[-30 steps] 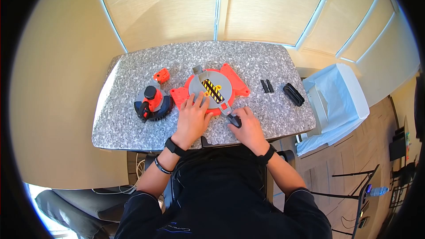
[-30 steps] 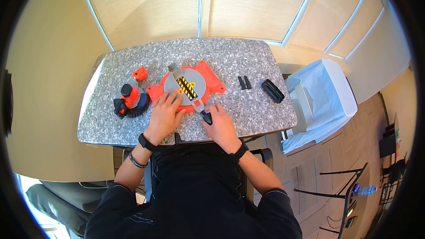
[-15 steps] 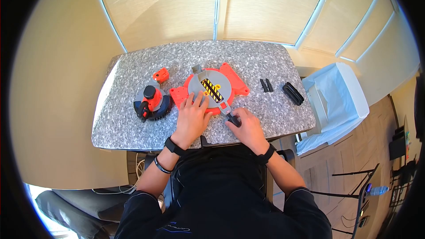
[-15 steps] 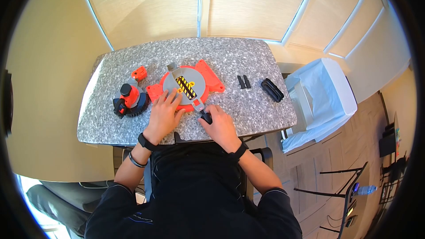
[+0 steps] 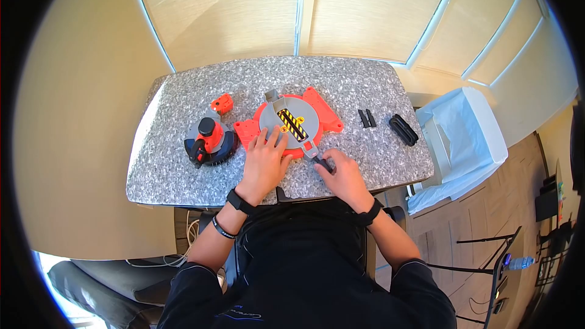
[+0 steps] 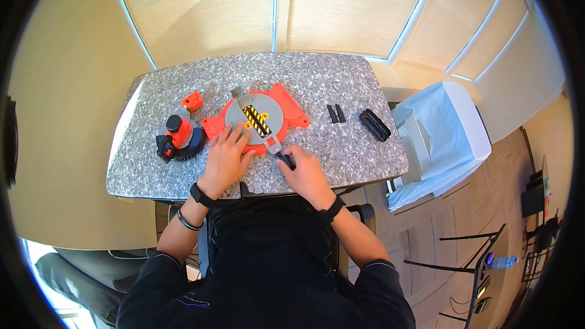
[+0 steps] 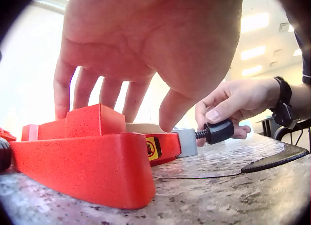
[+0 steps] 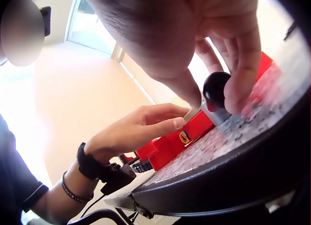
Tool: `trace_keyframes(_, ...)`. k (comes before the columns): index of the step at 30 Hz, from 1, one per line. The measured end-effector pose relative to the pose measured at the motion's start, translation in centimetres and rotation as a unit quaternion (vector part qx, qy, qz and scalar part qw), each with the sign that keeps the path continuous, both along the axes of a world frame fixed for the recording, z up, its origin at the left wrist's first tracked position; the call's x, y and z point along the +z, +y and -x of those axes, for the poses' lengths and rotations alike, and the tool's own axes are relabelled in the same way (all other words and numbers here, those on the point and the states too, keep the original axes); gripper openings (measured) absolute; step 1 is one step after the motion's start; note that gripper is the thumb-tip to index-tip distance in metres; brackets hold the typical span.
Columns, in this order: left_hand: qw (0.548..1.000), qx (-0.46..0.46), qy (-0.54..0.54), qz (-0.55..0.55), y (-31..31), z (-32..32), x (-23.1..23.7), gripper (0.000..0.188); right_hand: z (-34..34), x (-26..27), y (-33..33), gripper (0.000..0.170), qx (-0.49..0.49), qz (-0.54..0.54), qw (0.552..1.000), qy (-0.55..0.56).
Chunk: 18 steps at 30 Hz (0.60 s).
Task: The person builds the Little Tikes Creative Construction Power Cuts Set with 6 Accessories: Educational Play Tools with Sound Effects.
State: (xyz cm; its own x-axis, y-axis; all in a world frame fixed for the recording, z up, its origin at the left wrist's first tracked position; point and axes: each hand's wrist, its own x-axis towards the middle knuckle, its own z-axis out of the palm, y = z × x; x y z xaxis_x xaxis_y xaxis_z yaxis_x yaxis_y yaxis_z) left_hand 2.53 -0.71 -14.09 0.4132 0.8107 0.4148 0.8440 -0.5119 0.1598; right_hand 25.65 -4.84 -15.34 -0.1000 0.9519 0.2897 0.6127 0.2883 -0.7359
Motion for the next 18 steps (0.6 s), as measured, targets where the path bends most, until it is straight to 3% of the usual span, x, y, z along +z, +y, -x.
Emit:
trace_keyframes(7, 1.000, -0.001, 0.004, -0.003, 0.04, 0.03, -0.11, 0.053, -0.24, 0.36, -0.23, 0.038, 0.000, 0.019, 1.000, -0.010)
trace_keyframes(18, 1.000, 0.003, 0.012, 0.009, 0.06, -0.07, -0.34, 0.053, -0.46, -0.35, 0.15, 0.027, -0.005, -0.011, 1.000, -0.020)
